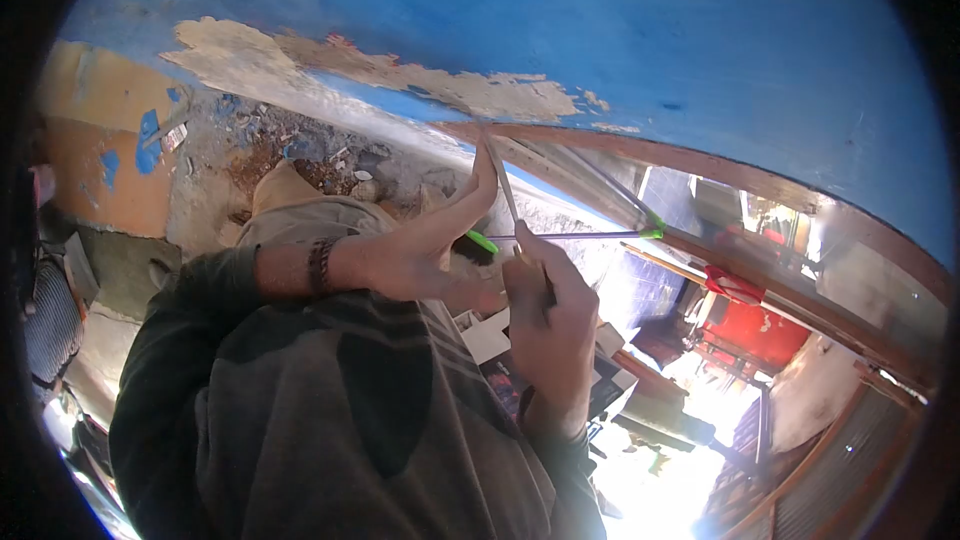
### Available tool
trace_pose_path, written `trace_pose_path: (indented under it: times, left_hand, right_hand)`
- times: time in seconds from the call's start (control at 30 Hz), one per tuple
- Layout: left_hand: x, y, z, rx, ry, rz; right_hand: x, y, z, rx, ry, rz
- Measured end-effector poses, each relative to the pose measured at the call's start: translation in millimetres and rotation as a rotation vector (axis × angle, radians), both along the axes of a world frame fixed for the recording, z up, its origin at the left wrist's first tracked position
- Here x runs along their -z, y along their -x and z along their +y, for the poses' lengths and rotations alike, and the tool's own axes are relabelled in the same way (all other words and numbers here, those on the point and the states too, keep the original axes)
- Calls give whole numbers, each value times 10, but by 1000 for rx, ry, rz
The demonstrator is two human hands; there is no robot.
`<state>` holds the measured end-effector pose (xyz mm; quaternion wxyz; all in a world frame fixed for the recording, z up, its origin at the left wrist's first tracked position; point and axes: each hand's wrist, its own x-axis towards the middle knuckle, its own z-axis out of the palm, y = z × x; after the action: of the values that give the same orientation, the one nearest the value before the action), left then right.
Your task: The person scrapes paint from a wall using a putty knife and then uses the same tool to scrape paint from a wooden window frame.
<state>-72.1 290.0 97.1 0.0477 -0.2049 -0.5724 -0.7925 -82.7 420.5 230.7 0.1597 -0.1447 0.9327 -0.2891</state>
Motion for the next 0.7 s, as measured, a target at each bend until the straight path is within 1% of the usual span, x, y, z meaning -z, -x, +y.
trace_pose_path:
  times: [0.03,0.1,0.13,0.17,0.23,0.27,0.3,0.37,0.4,0.43,0.5,0.53,0.57,0.63,0.67,0.7]
  left_hand:
    - [58,3,14,-1,0,0]
    - [197,18,-7,27,-182,-275]
    - [270,7,-46,-24,-47,-165]
    - [312,5,-42,-20,-41,-162]
    - [156,-41,-70,87,-120,-111]
    - [41,-31,-91,34,-59,21]
    - [35,8,-74,33,-60,25]
    - [100,61,-14,157,-258,-157]
    - [186,78,-45,151,-140,-177]
    - [231,62,-53,150,-132,-174]
    - [259,10,-53,82,-148,-143]
    - [82,-42,-112,33,-61,-60]
    - [50,-36,-102,34,-65,-63]
    - [13,-29,-81,47,-147,-28]
    - [73,-35,-38,35,-330,-124]
    - [122,-67,-89,35,-329,-122]
  right_hand:
    - [51,44,-3,-14,-18,-7]
    - [296,116,-88,-92,-71,13]
    - [305,89,-103,-117,-80,15]
    - [291,56,-88,-112,-76,18]
    - [150,-49,-21,-119,-6,78]
    - [-68,-101,-114,22,-45,33]
    - [-106,-80,-67,23,-63,59]
    - [97,53,-81,-103,-66,129]
    - [98,60,-174,-106,-156,73]
    - [117,54,-173,-106,-149,78]
    - [156,7,-141,-111,-93,73]
    - [20,-59,-130,-79,-29,51]
    - [-107,-98,-117,4,11,25]
    - [-141,-43,-167,-28,4,31]
    - [3,9,-205,-68,6,-21]
    - [247,78,-239,-114,9,-73]
